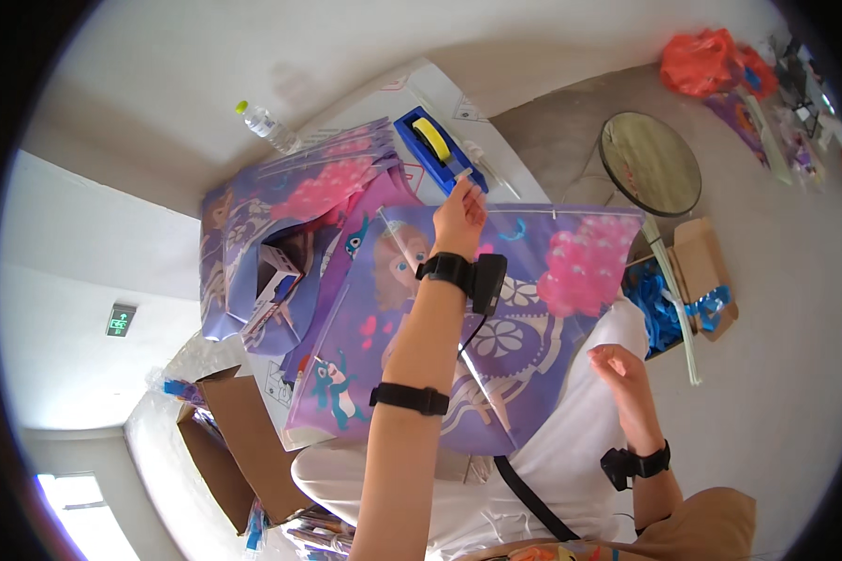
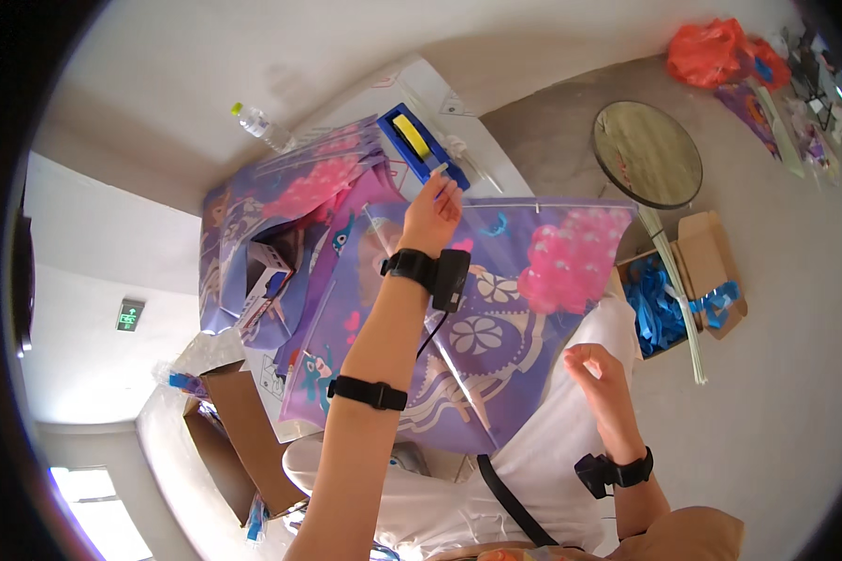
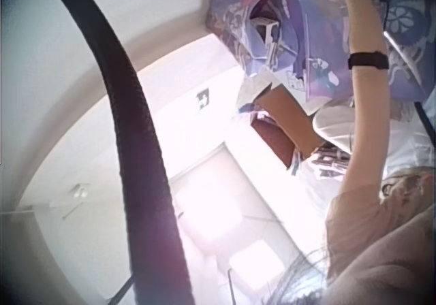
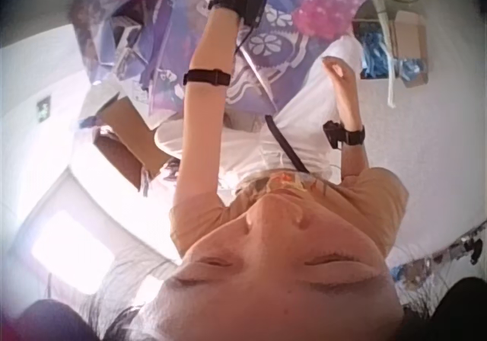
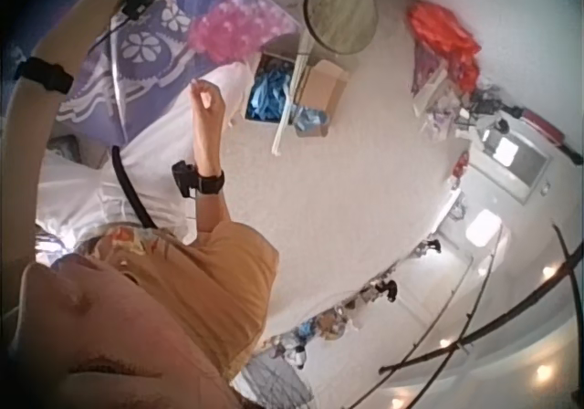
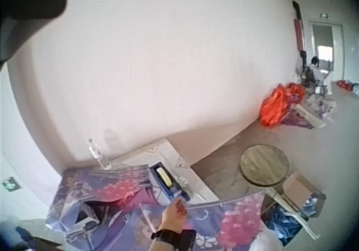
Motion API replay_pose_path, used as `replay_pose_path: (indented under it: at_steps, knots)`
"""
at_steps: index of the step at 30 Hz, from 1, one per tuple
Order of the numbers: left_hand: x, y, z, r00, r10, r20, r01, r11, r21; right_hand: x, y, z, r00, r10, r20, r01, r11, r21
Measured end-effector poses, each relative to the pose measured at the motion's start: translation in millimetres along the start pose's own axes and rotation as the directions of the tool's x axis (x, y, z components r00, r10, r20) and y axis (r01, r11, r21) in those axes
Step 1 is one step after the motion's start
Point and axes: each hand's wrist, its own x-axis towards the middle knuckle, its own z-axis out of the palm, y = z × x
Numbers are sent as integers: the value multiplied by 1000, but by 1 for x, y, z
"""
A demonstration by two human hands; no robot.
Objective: Assembling a kite by attaching fiberglass rods and string to the kite skin using tape.
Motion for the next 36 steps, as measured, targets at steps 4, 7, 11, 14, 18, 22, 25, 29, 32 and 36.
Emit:
replay_pose_path:
  at_steps: [4, 7, 11, 14, 18, 22, 25, 29, 32, 36]
  knots:
    - [24, -8, 13, 988, 114, -109, -98, 985, 141, 2, 9, -4, 1000, 3, -20, -4, 999, -40]
    - [34, -24, 14, 955, 268, -127, -227, 937, 267, 4, 15, -8, 1000, -2, -31, 1, 999, -39]
    - [40, -11, -34, 773, 628, -85, -305, 487, 819, 3, 12, 6, 999, -29, 16, 30, 998, -63]
    - [-16, -15, -23, 918, 363, -160, -292, 892, 346, 1, 3, -8, 997, -75, 30, 78, 989, -124]
    - [-151, 48, -57, 818, 553, 159, -546, 833, -88, 0, -35, -27, 981, -111, 160, 151, 955, -257]
    - [-298, 110, -141, 637, 770, -40, -767, 627, -137, 19, -87, 32, 879, -147, 453, 321, 886, -335]
    - [-375, 127, -205, 564, 814, -138, -820, 531, -214, 28, -122, 117, 681, -130, 720, 592, 677, -437]
    - [-419, 115, -283, 470, 830, -301, -873, 386, -297, 52, -125, 220, 477, -4, 879, 644, 682, -346]
    - [-412, 102, -323, 359, 858, -366, -933, 322, -160, 94, -105, 281, 400, 167, 901, 529, 761, -376]
    - [-376, 102, -359, 361, 792, -492, -920, 388, -49, 130, -85, 340, 563, 314, 765, 485, 624, -613]
